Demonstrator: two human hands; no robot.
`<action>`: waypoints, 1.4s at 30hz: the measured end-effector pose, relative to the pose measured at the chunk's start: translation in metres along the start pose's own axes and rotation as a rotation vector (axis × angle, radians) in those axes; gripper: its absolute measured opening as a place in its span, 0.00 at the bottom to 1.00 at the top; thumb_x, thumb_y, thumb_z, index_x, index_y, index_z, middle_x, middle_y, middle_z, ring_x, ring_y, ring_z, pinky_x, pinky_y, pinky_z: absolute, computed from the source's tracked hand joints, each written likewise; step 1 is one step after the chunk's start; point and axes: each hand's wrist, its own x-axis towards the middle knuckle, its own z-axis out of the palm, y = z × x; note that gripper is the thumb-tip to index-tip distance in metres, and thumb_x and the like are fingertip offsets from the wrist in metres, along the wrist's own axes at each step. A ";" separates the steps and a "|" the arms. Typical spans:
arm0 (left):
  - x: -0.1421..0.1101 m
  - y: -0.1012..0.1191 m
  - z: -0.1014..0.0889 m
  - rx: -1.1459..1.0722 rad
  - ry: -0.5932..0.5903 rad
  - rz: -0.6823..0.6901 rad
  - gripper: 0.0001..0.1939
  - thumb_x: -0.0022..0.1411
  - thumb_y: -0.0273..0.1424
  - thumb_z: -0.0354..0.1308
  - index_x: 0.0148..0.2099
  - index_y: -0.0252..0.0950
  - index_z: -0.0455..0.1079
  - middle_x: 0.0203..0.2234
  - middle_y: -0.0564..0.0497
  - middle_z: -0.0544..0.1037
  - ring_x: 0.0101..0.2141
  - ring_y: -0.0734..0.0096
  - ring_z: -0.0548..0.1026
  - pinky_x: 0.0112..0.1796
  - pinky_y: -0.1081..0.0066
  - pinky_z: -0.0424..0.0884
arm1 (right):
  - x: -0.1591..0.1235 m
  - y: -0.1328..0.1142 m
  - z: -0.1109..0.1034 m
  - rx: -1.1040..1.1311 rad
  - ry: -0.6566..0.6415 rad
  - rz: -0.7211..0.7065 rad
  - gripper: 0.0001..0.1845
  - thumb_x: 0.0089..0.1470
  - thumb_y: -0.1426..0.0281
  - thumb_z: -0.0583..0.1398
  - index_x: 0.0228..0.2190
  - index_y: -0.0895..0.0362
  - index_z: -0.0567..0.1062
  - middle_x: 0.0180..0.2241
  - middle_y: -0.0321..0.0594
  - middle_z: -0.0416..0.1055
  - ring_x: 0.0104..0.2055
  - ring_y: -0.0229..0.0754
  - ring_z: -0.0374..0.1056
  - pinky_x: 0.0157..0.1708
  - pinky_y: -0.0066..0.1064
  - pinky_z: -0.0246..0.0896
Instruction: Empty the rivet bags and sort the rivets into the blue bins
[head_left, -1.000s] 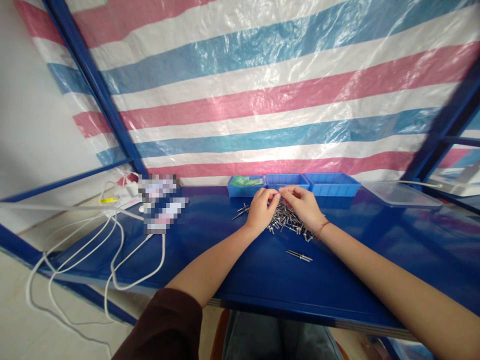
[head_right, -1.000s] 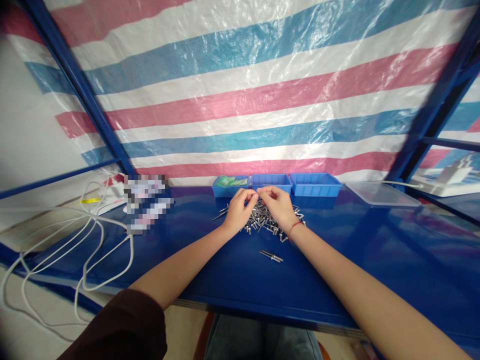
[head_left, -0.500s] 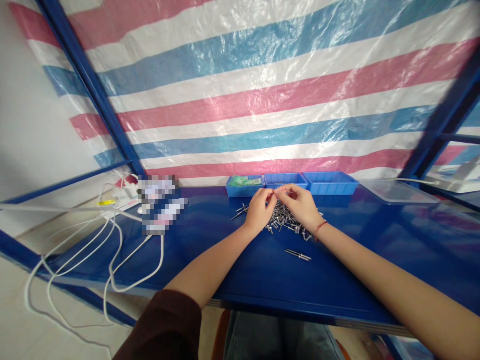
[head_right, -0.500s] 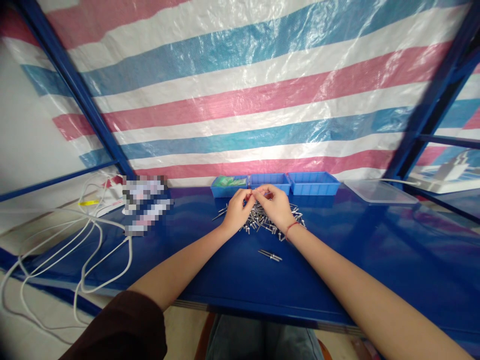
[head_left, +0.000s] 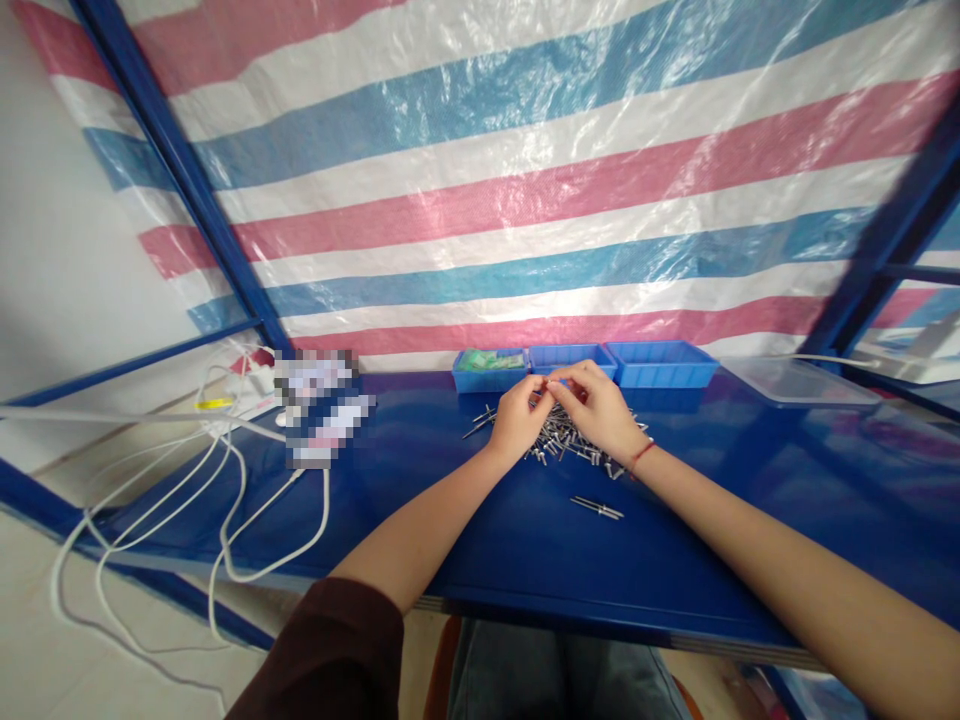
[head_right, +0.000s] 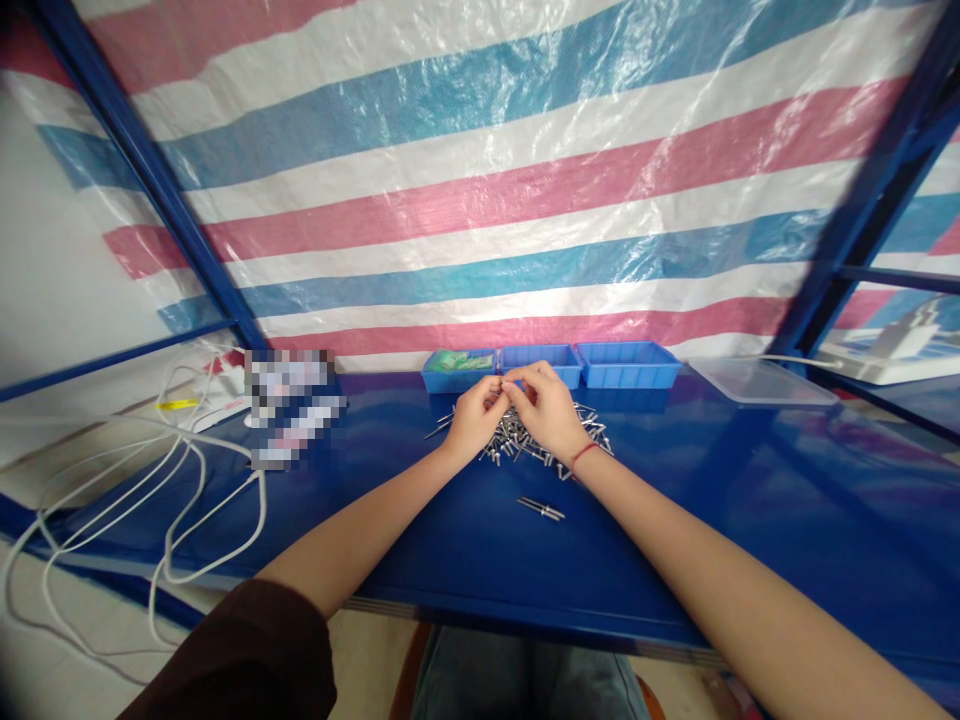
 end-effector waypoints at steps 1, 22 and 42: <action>0.000 0.000 0.000 -0.003 0.013 -0.005 0.06 0.63 0.33 0.52 0.38 0.36 0.68 0.33 0.51 0.77 0.32 0.73 0.75 0.34 0.75 0.70 | 0.000 0.000 0.000 -0.013 0.008 -0.005 0.11 0.56 0.62 0.56 0.33 0.55 0.75 0.31 0.42 0.69 0.30 0.43 0.62 0.31 0.36 0.61; 0.006 0.000 -0.008 0.098 0.097 0.062 0.09 0.64 0.35 0.52 0.39 0.35 0.69 0.32 0.50 0.76 0.30 0.74 0.73 0.35 0.74 0.69 | 0.000 0.025 0.001 -0.097 -0.120 0.107 0.15 0.58 0.63 0.49 0.27 0.56 0.70 0.30 0.42 0.71 0.36 0.44 0.66 0.39 0.36 0.60; 0.035 -0.025 -0.082 0.668 -0.453 -0.041 0.12 0.56 0.25 0.50 0.37 0.35 0.75 0.36 0.48 0.78 0.39 0.67 0.74 0.42 0.71 0.68 | 0.030 0.060 -0.006 -0.575 -0.036 0.154 0.13 0.54 0.67 0.53 0.34 0.59 0.76 0.36 0.48 0.71 0.37 0.48 0.68 0.38 0.37 0.62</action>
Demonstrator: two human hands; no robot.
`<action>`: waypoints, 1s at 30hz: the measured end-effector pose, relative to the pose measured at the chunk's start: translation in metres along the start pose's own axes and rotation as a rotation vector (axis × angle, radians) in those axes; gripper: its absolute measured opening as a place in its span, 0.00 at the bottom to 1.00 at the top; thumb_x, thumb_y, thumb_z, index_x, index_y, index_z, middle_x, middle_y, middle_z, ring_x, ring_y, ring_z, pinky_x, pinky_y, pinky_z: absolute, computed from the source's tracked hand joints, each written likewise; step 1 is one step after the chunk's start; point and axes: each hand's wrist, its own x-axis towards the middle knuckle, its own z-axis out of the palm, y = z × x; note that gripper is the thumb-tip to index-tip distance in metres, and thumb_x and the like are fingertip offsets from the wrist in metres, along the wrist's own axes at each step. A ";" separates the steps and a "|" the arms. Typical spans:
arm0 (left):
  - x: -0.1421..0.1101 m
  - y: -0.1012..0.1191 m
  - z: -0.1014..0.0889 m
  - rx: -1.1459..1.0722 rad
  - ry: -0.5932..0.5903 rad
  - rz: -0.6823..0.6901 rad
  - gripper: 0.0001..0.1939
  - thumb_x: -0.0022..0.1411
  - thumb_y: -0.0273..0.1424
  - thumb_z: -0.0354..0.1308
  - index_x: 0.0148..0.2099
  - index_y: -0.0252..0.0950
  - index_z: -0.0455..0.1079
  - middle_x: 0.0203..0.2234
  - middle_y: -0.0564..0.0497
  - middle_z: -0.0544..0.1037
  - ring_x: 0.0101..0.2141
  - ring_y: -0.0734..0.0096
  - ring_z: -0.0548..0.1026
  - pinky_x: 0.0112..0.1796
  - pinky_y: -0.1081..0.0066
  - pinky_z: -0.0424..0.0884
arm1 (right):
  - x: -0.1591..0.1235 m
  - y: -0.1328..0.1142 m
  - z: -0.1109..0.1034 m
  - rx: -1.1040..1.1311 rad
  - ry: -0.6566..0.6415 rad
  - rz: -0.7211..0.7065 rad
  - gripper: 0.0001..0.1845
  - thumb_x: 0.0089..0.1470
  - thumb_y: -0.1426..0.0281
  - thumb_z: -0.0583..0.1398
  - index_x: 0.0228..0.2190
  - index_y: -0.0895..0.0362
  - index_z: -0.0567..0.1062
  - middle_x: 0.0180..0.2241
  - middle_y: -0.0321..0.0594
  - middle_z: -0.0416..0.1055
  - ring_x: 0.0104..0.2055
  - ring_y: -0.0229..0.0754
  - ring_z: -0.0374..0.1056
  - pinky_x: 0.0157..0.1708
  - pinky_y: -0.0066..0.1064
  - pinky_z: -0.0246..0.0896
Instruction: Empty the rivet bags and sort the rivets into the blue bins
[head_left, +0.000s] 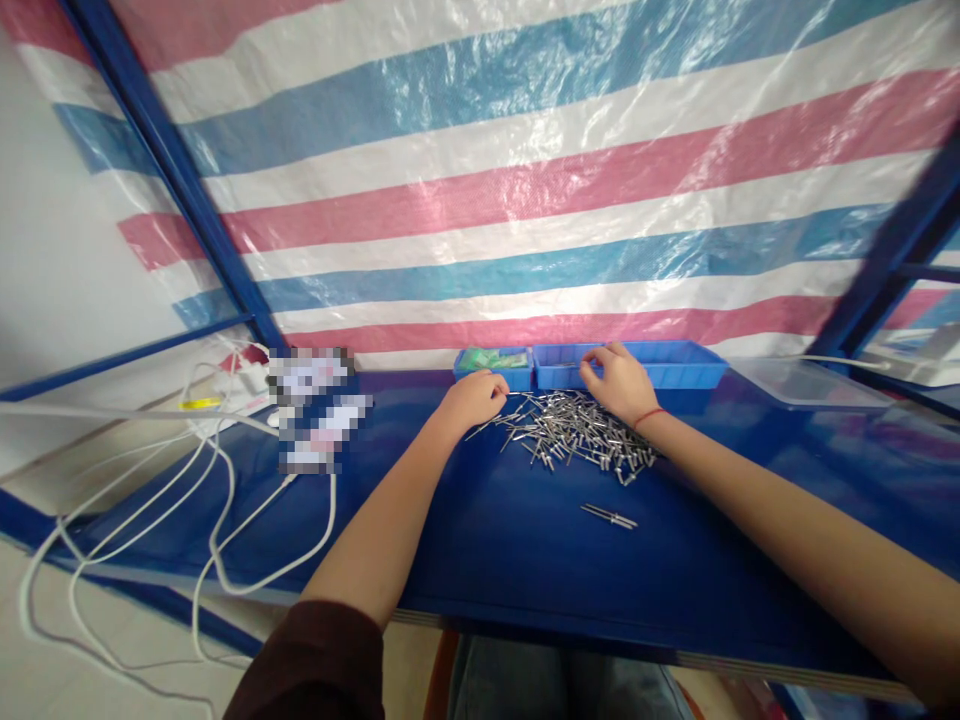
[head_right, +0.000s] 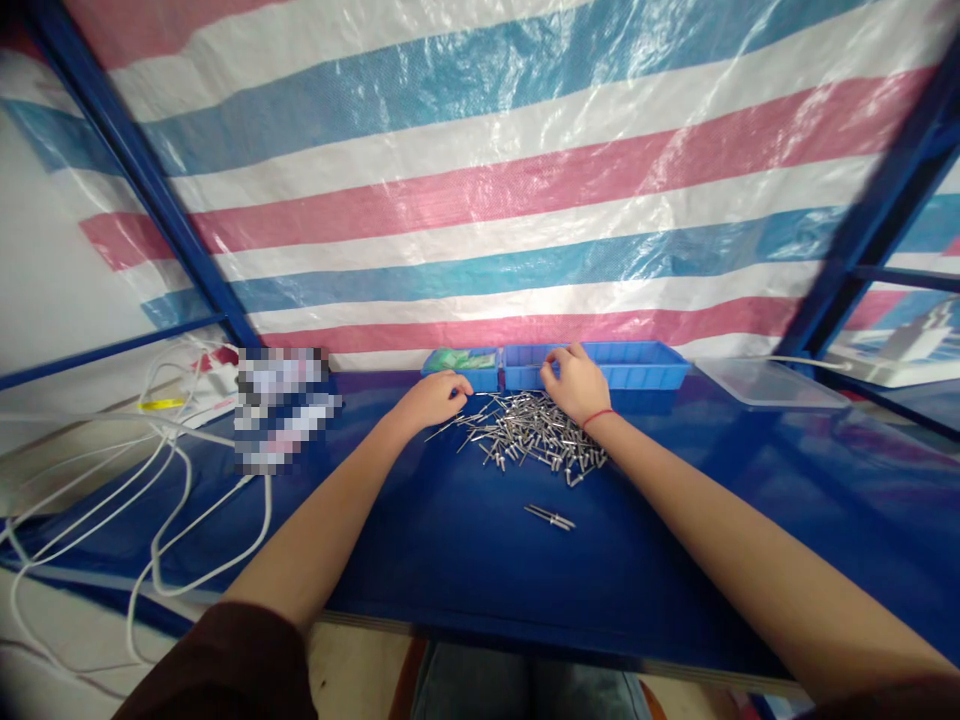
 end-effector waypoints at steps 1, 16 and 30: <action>-0.001 -0.001 -0.006 -0.016 -0.049 -0.018 0.13 0.55 0.24 0.51 0.38 0.35 0.75 0.35 0.48 0.78 0.37 0.68 0.75 0.40 0.72 0.68 | -0.006 0.000 -0.001 0.028 -0.007 -0.030 0.12 0.54 0.68 0.54 0.33 0.59 0.76 0.35 0.48 0.70 0.37 0.48 0.68 0.39 0.37 0.62; -0.003 -0.019 -0.005 -0.253 -0.373 0.052 0.15 0.51 0.35 0.60 0.42 0.37 0.76 0.36 0.50 0.78 0.35 0.71 0.74 0.35 0.75 0.66 | -0.023 -0.011 -0.011 0.301 0.026 -0.070 0.08 0.50 0.70 0.54 0.29 0.56 0.74 0.30 0.42 0.73 0.30 0.42 0.66 0.36 0.36 0.62; 0.001 0.002 0.027 -0.163 -0.119 0.230 0.09 0.61 0.25 0.51 0.32 0.35 0.72 0.31 0.49 0.72 0.36 0.69 0.70 0.42 0.71 0.66 | -0.035 -0.022 -0.006 0.260 -0.118 -0.199 0.09 0.53 0.72 0.53 0.30 0.58 0.74 0.33 0.42 0.72 0.32 0.41 0.66 0.37 0.33 0.60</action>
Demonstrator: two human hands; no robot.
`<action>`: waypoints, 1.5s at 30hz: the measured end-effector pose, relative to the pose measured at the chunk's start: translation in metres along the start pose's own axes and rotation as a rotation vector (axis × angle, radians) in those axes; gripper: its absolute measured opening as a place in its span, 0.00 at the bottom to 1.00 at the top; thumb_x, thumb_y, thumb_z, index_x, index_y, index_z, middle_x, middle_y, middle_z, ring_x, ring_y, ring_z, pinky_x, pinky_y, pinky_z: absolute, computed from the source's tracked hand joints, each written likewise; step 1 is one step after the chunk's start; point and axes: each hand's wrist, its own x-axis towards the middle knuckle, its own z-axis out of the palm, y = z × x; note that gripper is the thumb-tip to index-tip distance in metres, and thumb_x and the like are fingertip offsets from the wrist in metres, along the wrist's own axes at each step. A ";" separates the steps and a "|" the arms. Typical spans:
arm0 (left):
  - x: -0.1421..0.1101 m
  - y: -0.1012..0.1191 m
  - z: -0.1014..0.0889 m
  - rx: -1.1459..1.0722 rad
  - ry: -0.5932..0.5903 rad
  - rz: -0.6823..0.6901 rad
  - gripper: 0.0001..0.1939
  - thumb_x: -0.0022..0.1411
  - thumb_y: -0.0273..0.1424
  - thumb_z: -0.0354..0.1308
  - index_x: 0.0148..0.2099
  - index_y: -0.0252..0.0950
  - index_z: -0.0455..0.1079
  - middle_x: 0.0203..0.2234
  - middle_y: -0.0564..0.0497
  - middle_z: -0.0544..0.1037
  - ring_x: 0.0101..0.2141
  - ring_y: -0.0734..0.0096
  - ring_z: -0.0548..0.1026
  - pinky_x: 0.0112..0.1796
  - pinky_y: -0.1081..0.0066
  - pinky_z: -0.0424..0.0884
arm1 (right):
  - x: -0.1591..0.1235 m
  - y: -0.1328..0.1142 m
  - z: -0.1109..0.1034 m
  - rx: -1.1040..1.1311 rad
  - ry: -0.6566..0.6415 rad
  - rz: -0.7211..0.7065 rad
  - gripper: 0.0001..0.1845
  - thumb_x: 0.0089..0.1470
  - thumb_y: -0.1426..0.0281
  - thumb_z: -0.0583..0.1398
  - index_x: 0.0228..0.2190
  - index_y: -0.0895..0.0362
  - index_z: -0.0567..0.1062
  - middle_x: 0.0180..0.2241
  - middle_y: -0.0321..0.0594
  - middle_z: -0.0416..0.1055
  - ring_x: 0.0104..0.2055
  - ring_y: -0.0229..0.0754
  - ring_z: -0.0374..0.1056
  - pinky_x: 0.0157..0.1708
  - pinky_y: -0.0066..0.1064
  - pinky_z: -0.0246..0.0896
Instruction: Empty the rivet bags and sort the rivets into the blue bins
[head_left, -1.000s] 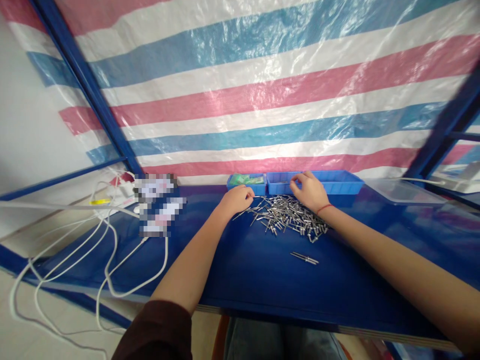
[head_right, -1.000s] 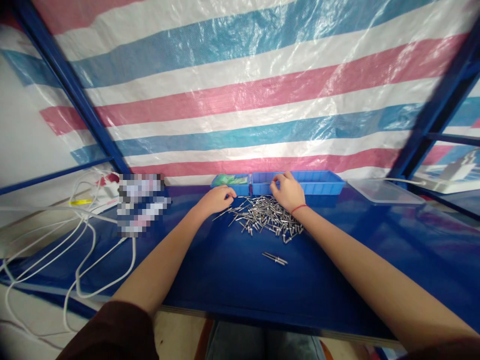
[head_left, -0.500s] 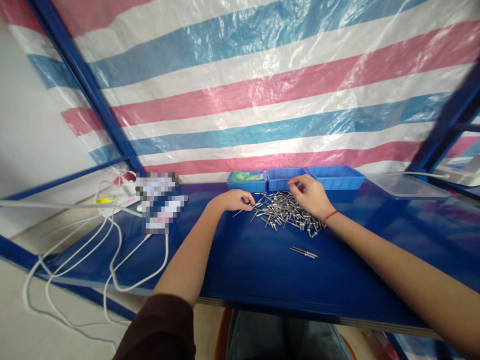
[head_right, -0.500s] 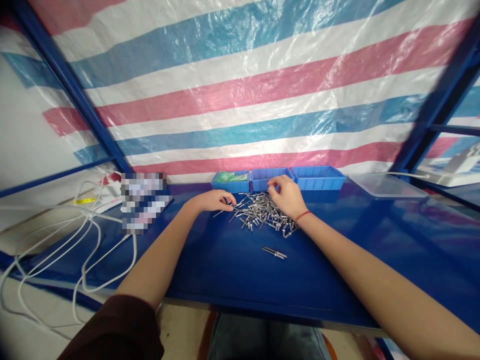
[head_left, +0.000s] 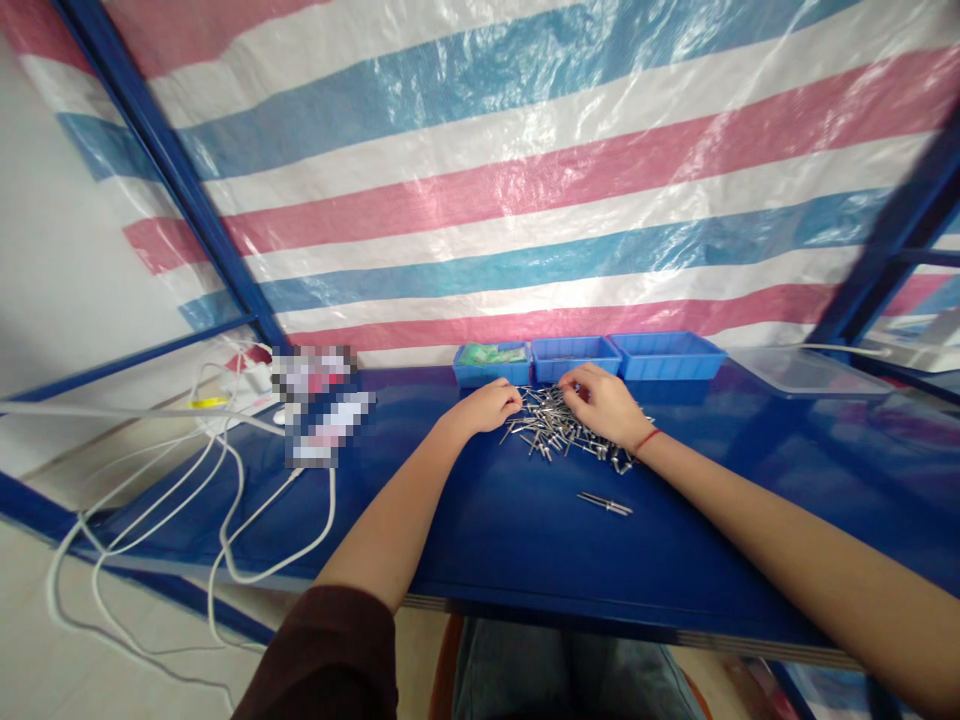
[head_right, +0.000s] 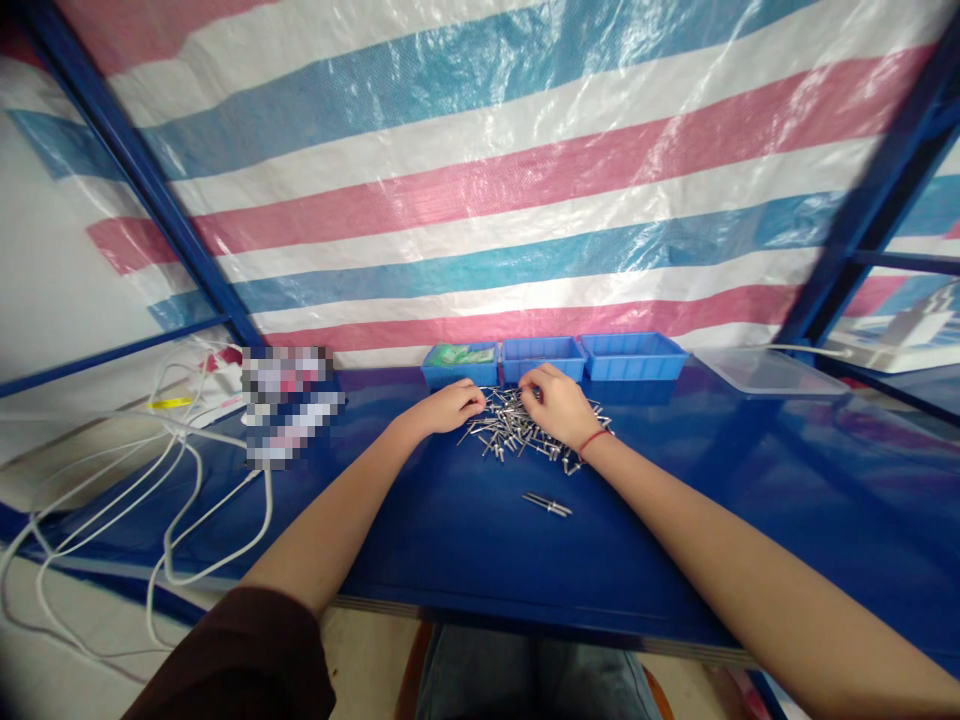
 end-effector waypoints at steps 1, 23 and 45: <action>0.001 0.000 0.002 0.007 0.023 0.006 0.09 0.62 0.25 0.51 0.32 0.35 0.71 0.32 0.49 0.72 0.38 0.69 0.70 0.45 0.70 0.66 | -0.001 -0.002 0.000 0.001 -0.019 -0.007 0.10 0.53 0.72 0.53 0.30 0.57 0.74 0.33 0.42 0.72 0.32 0.41 0.66 0.37 0.33 0.60; 0.015 0.022 0.015 -0.692 0.347 -0.207 0.11 0.62 0.29 0.53 0.47 0.33 0.64 0.29 0.50 0.77 0.25 0.77 0.73 0.33 0.73 0.69 | 0.002 -0.014 -0.006 0.242 -0.061 0.150 0.15 0.55 0.60 0.53 0.28 0.57 0.73 0.25 0.38 0.72 0.26 0.39 0.65 0.30 0.32 0.58; 0.016 0.036 0.018 -0.747 0.236 -0.142 0.12 0.61 0.35 0.54 0.40 0.32 0.73 0.33 0.49 0.78 0.27 0.75 0.73 0.31 0.74 0.67 | 0.006 -0.019 -0.005 0.607 0.010 0.233 0.19 0.49 0.54 0.59 0.29 0.58 0.74 0.26 0.39 0.71 0.24 0.37 0.61 0.25 0.31 0.57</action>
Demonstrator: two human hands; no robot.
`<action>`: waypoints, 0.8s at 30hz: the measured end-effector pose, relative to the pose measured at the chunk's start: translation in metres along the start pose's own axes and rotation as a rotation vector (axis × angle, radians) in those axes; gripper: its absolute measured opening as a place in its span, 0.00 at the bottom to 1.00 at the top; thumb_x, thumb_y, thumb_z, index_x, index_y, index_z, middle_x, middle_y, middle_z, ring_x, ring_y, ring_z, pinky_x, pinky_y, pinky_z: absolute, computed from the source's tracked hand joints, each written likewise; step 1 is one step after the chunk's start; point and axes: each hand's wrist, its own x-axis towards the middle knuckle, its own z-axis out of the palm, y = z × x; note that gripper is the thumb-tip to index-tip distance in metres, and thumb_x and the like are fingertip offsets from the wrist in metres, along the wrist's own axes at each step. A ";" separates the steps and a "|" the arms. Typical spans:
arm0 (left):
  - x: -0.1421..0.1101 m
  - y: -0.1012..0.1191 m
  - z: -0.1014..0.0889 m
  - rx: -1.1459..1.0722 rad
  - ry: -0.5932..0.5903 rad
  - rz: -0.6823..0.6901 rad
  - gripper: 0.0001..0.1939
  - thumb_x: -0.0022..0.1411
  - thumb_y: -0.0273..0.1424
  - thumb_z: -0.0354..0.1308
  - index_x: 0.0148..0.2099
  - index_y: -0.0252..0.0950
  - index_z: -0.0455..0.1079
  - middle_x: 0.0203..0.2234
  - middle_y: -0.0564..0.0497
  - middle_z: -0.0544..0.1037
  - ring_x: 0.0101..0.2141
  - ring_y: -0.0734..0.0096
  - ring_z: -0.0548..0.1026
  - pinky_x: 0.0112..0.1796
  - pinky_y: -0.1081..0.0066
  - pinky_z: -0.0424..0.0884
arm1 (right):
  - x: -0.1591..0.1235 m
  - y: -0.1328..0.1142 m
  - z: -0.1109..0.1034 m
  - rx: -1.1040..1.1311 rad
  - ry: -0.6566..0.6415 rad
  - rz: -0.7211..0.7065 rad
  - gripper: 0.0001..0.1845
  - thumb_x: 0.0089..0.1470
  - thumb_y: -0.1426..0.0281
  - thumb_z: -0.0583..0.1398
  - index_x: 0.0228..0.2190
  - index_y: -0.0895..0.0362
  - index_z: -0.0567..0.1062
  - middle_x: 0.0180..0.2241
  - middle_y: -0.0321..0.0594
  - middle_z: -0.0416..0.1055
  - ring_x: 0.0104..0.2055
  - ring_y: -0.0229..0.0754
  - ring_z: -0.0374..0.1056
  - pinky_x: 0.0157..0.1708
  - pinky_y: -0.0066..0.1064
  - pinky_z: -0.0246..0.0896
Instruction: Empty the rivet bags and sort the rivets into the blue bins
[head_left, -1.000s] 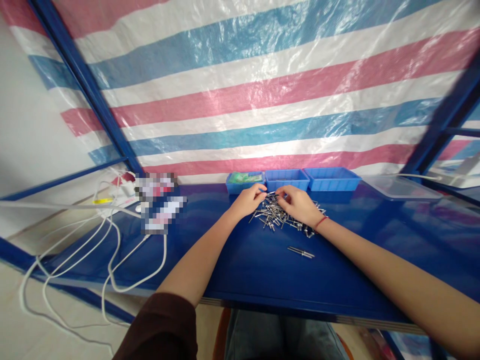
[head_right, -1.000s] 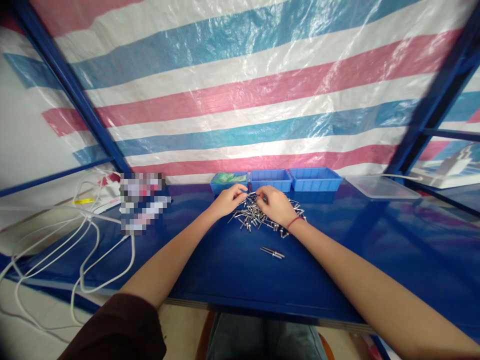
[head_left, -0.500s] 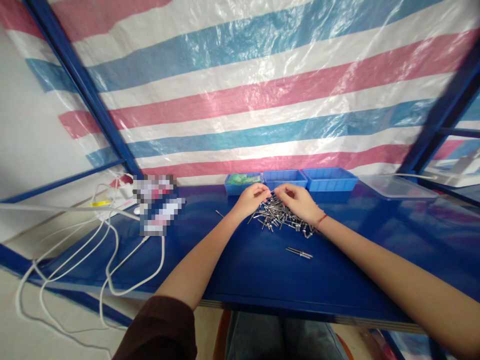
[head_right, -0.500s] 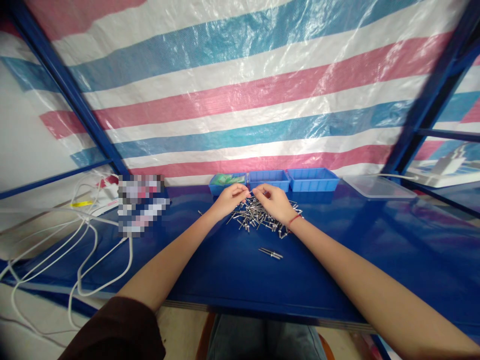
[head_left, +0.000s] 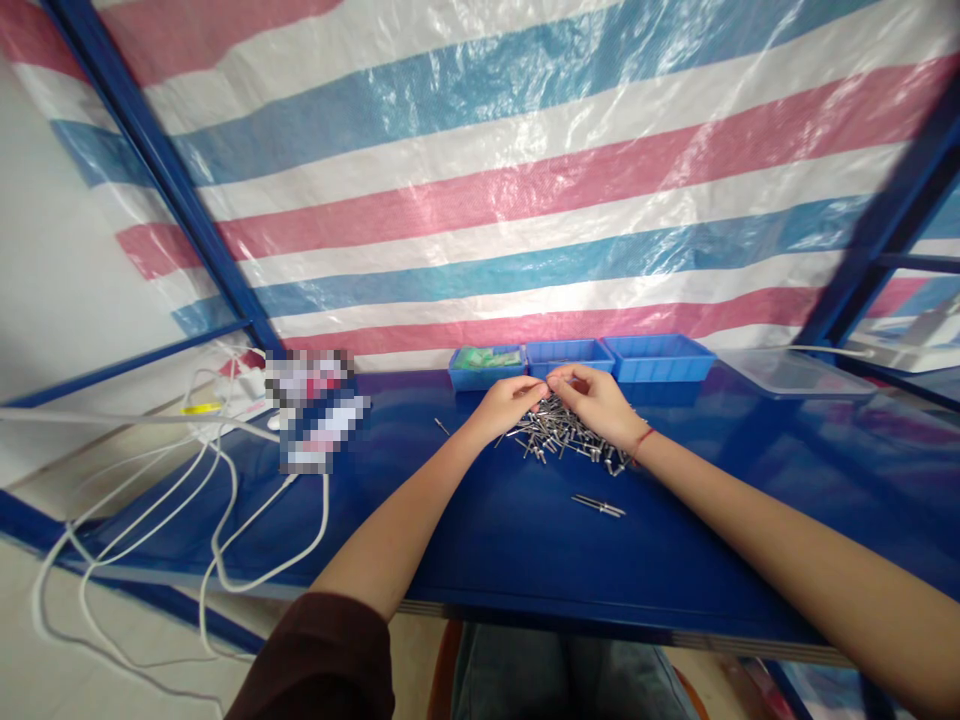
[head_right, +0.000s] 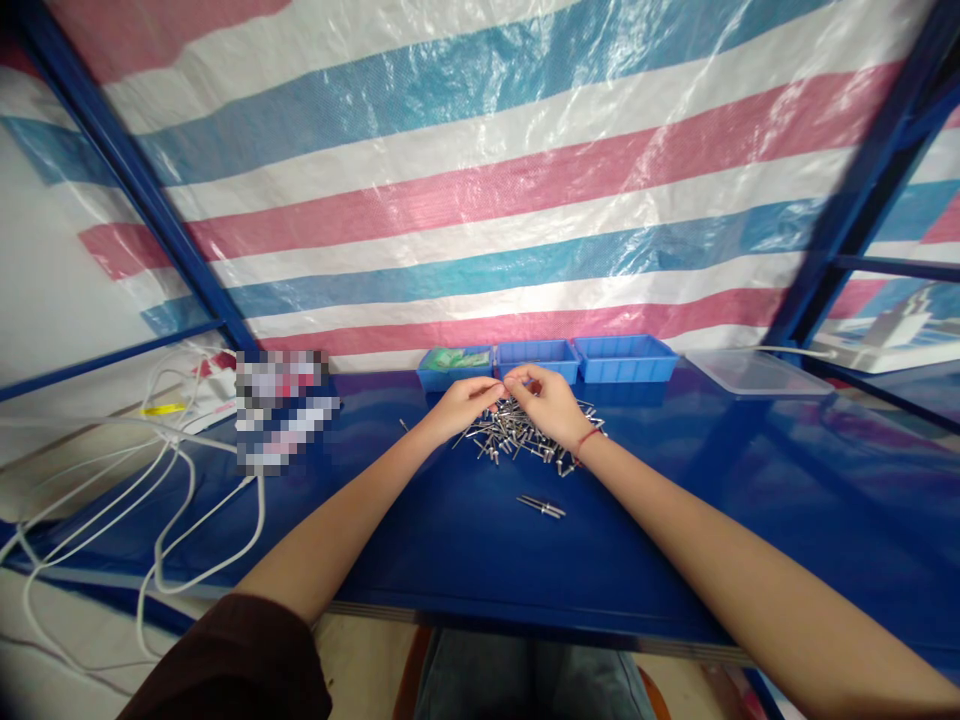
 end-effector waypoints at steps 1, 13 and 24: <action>0.000 0.000 0.000 0.016 -0.011 0.012 0.12 0.61 0.35 0.54 0.38 0.32 0.73 0.32 0.49 0.78 0.27 0.75 0.73 0.31 0.74 0.67 | 0.000 0.000 0.000 0.005 0.002 0.005 0.19 0.49 0.54 0.59 0.30 0.58 0.74 0.26 0.39 0.71 0.24 0.37 0.61 0.25 0.31 0.56; 0.002 -0.001 0.004 -0.027 0.044 0.024 0.09 0.59 0.32 0.57 0.38 0.31 0.71 0.31 0.51 0.76 0.26 0.78 0.71 0.33 0.75 0.67 | -0.002 -0.001 0.000 0.000 0.019 -0.003 0.20 0.50 0.53 0.58 0.29 0.59 0.75 0.26 0.39 0.72 0.23 0.36 0.60 0.25 0.31 0.56; 0.000 -0.002 0.004 0.071 0.103 0.072 0.10 0.57 0.34 0.58 0.37 0.31 0.72 0.30 0.50 0.78 0.27 0.77 0.71 0.32 0.75 0.67 | -0.002 -0.002 0.001 -0.180 0.065 -0.116 0.16 0.52 0.58 0.59 0.30 0.58 0.77 0.30 0.42 0.75 0.28 0.40 0.65 0.30 0.33 0.60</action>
